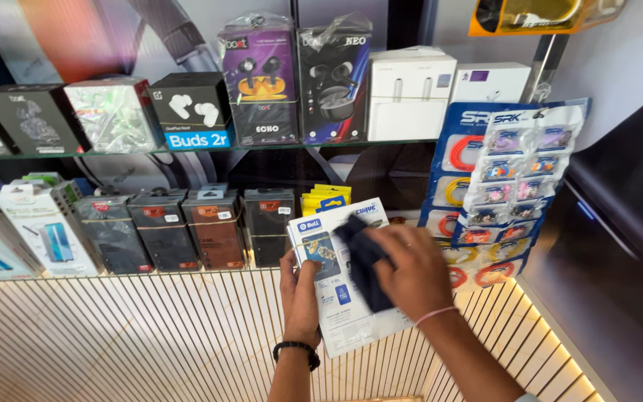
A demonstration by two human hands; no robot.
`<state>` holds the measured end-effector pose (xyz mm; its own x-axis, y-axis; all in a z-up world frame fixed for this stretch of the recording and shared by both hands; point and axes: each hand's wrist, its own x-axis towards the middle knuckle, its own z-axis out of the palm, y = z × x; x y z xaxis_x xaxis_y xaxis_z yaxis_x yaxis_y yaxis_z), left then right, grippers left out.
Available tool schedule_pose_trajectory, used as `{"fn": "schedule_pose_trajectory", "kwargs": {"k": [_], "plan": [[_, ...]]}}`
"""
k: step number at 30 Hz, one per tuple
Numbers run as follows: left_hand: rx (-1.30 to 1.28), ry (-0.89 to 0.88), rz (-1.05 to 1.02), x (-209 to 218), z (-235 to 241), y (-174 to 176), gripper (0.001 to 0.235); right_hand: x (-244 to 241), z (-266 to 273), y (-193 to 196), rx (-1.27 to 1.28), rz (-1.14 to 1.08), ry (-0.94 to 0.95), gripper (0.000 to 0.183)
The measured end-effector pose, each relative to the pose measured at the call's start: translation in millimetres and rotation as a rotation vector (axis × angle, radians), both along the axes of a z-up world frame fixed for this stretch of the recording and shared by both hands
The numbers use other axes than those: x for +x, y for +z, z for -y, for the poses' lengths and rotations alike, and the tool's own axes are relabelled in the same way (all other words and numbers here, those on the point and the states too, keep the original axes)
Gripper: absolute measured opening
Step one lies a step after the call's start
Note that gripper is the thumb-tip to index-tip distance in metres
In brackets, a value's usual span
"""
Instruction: The person wipes the surfaces of several packaged electronics items on a retail shelf using a dark cloth. They handle each item individually, wiping the front and sides before placing them back on the shelf.
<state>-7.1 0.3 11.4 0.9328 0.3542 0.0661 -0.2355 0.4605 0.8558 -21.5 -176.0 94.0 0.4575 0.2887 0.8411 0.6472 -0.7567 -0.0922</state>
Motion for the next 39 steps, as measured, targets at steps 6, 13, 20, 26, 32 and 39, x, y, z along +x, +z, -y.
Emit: {"fn": "schedule_pose_trajectory", "kwargs": {"k": [6, 13, 20, 26, 32, 39], "plan": [[0.024, 0.032, -0.042, -3.1, 5.6, 18.0, 0.057, -11.7, -4.9, -18.6, 0.168, 0.021, -0.138, 0.048], [-0.16, 0.023, -0.026, 0.8, 5.7, 18.2, 0.054, -53.8, -13.6, -49.1, -0.099, -0.173, 0.234, 0.054], [-0.051, -0.035, -0.055, -3.9, -4.5, 11.2, 0.055, -11.5, 32.3, -66.0, 0.292, -0.211, -0.116, 0.044], [0.112, -0.117, -0.029, -7.4, -1.5, 5.7, 0.054, 27.6, 45.1, -48.3, 1.381, -1.148, 0.414, 0.055], [0.415, -0.168, -0.265, -12.3, 11.2, 25.4, 0.071, 19.2, 28.6, -20.0, 1.078, -0.996, 0.174, 0.067], [0.351, -0.072, -0.289, -20.1, 26.7, 36.2, 0.086, 23.0, 23.9, 1.0, 1.084, -0.96, 0.186, 0.072]]}}
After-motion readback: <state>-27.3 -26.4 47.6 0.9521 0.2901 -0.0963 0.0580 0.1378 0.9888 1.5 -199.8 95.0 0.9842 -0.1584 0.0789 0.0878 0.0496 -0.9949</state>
